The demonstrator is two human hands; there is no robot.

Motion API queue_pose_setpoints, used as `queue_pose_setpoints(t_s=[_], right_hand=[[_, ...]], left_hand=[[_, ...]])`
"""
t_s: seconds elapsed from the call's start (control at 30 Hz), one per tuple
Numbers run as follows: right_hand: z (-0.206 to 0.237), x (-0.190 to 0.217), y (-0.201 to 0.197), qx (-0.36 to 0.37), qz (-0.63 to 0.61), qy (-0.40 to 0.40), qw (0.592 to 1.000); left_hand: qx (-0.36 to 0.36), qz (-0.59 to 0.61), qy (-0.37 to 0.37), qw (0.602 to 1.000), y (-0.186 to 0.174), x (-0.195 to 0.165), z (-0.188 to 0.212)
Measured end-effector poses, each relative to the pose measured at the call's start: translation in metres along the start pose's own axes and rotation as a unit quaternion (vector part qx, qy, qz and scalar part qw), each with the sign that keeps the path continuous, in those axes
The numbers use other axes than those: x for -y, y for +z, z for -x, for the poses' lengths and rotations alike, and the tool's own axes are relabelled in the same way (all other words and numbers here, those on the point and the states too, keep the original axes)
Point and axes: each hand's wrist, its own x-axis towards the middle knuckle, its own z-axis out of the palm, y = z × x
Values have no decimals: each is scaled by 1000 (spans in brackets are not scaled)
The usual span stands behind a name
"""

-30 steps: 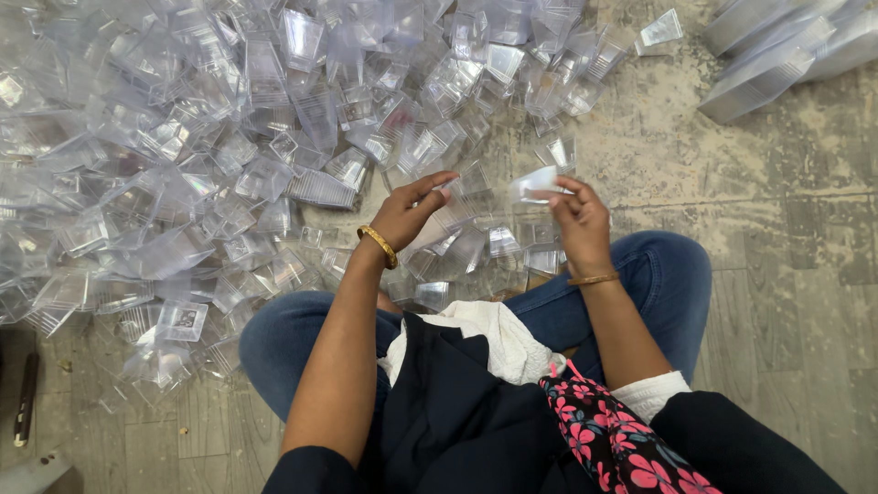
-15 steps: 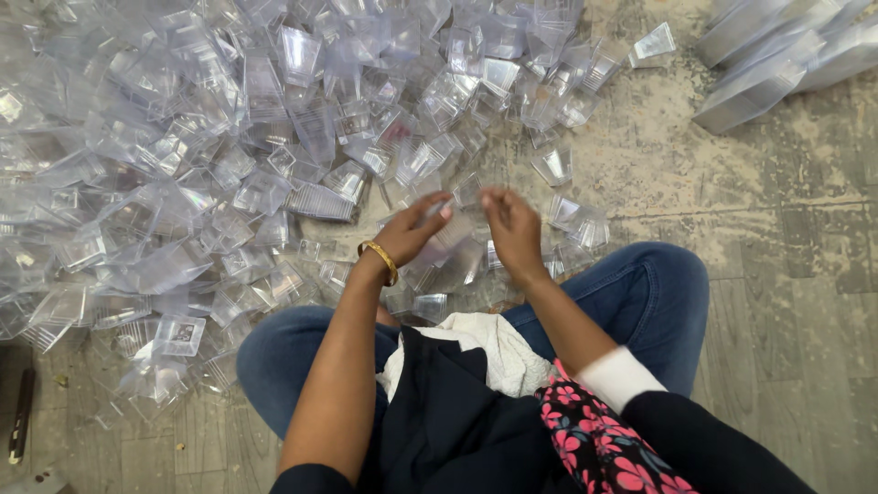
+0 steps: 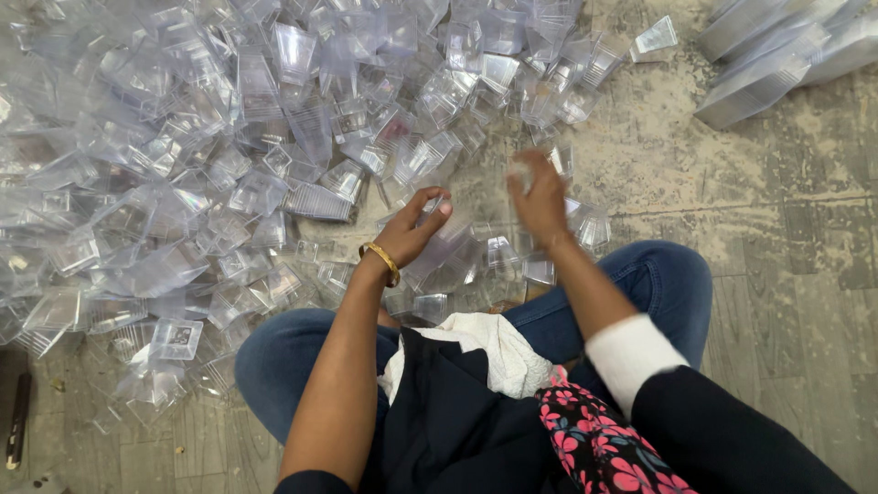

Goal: The person sits on the floor among a large pile of clear plastic cups and nests cups one at a time into stacks by hand, placing completed stacks aside with the other stacked bundles.

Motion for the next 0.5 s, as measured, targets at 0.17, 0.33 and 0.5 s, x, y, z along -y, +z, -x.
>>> queue_pose_setpoints(t_s=[0.17, 0.33, 0.5], right_hand=[[-44, -52, -38, -38, 213, 25, 976], [-29, -67, -75, 78, 281, 155, 944], [-8, -60, -87, 265, 313, 183, 894]], left_hand=[[4, 6, -56, 998, 1, -3, 1], [-3, 25, -11, 1000, 5, 2, -1], [10, 9, -66, 998, 5, 2, -2]])
